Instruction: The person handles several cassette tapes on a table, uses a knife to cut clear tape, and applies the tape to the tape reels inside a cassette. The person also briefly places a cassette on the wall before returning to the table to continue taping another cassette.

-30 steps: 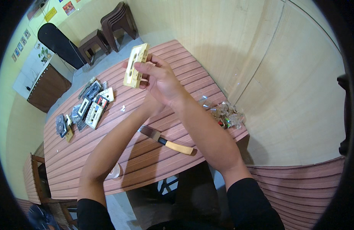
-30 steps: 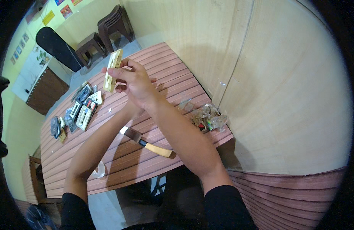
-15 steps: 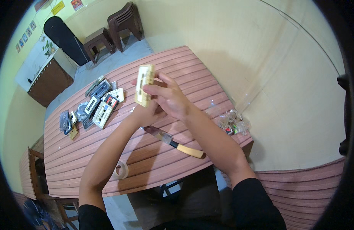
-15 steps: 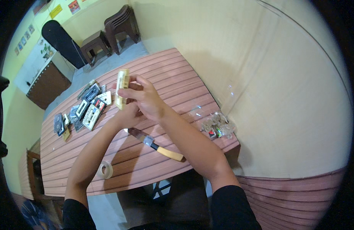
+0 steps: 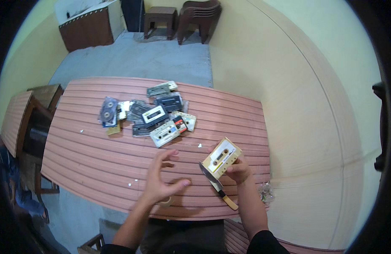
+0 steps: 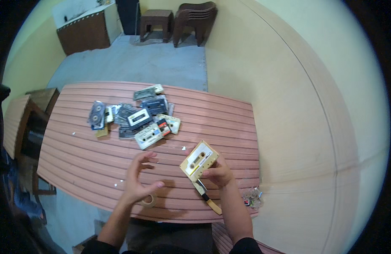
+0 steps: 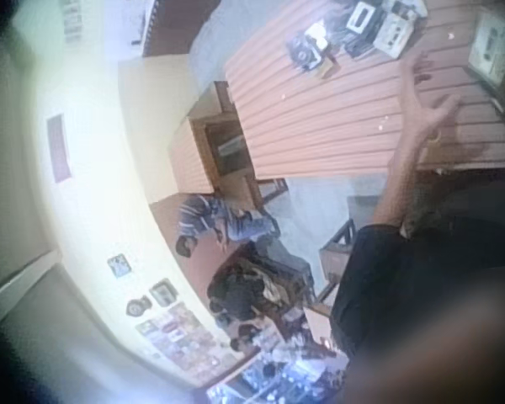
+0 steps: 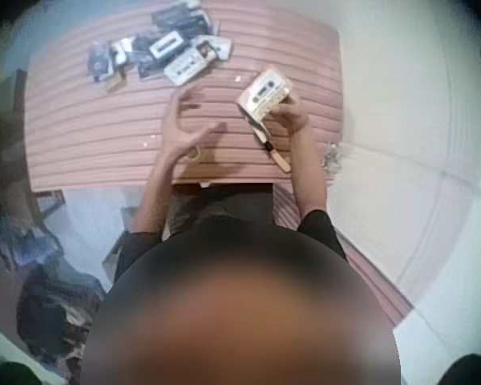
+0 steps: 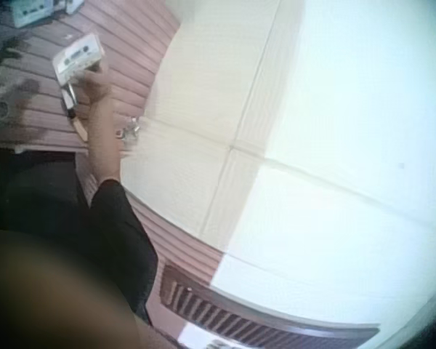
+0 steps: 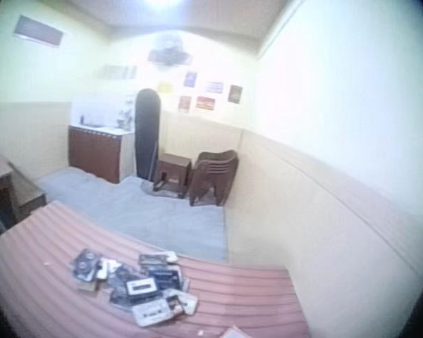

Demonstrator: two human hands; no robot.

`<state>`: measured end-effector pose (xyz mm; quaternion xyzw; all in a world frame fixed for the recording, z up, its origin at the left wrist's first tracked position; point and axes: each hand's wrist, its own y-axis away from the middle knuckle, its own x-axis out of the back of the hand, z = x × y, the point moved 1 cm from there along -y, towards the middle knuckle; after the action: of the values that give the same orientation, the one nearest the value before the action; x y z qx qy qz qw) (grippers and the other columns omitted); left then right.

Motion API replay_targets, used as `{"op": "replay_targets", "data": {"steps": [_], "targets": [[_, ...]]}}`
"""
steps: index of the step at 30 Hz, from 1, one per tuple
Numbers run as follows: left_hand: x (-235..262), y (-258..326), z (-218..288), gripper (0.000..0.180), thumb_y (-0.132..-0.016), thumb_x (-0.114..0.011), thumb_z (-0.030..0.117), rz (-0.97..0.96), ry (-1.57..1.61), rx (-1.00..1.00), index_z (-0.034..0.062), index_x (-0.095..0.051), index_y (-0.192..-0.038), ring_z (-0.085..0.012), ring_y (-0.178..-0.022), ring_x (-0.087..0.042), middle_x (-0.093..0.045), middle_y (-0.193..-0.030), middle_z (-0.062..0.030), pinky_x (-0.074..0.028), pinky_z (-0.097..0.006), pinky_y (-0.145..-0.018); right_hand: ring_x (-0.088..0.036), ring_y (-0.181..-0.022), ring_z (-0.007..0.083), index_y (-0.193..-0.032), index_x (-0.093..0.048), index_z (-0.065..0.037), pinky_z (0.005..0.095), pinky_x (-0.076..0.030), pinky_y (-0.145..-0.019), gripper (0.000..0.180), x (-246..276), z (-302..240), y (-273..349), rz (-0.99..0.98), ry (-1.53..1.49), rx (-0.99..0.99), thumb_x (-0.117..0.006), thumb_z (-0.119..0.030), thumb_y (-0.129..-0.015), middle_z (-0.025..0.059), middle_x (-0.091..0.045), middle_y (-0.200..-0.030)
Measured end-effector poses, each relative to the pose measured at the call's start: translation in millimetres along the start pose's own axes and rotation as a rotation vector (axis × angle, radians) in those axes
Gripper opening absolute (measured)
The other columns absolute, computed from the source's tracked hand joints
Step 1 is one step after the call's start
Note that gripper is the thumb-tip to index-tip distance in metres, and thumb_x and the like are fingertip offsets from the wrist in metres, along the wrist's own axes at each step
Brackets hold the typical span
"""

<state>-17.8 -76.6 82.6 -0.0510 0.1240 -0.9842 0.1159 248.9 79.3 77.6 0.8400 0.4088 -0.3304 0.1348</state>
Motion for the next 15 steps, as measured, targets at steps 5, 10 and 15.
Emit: {"op": "replay_targets", "data": {"steps": [5,10,15], "targets": [[-32.4,16.1,72.9,0.125,-0.078,-0.101,0.015,0.232,0.36,0.115,0.0069,-0.022,-0.174,-0.0293,-0.142,-0.056,-0.049,-0.159,-0.0176,-0.052,-0.045,-0.116,-0.071,-0.134,0.0323,-0.151,-0.056,-0.002,0.0482,-0.06,-0.114,0.079,-103.7,2.9,-39.6,0.168,-0.144,-0.083,-0.093,0.003,-0.08,0.0191,-0.068,-0.148],[10.5,30.3,147.2,0.108,-0.088,-0.091,0.0,0.683,0.492,0.194,0.0032,-0.022,-0.171,-0.0257,-0.134,-0.061,-0.054,-0.147,-0.0156,-0.053,-0.041,-0.115,-0.07,-0.129,0.0261,-0.14,-0.059,-0.003,0.0447,-0.061,-0.109,0.069,-207.4,26.8,-79.5,0.093,-0.122,-0.126,-0.096,-0.002,-0.082,0.0148,-0.07,-0.139],[76.5,56.8,167.3,0.092,-0.094,-0.081,-0.007,0.871,0.486,0.16,0.0024,-0.027,-0.167,-0.0236,-0.128,-0.063,-0.056,-0.14,-0.0128,-0.055,-0.038,-0.11,-0.069,-0.127,0.0236,-0.138,-0.057,-0.004,0.041,-0.058,-0.11,0.064,-289.8,73.2,-107.3,0.003,-0.151,-0.123,-0.095,-0.009,-0.087,0.0127,-0.068,-0.136]]}}
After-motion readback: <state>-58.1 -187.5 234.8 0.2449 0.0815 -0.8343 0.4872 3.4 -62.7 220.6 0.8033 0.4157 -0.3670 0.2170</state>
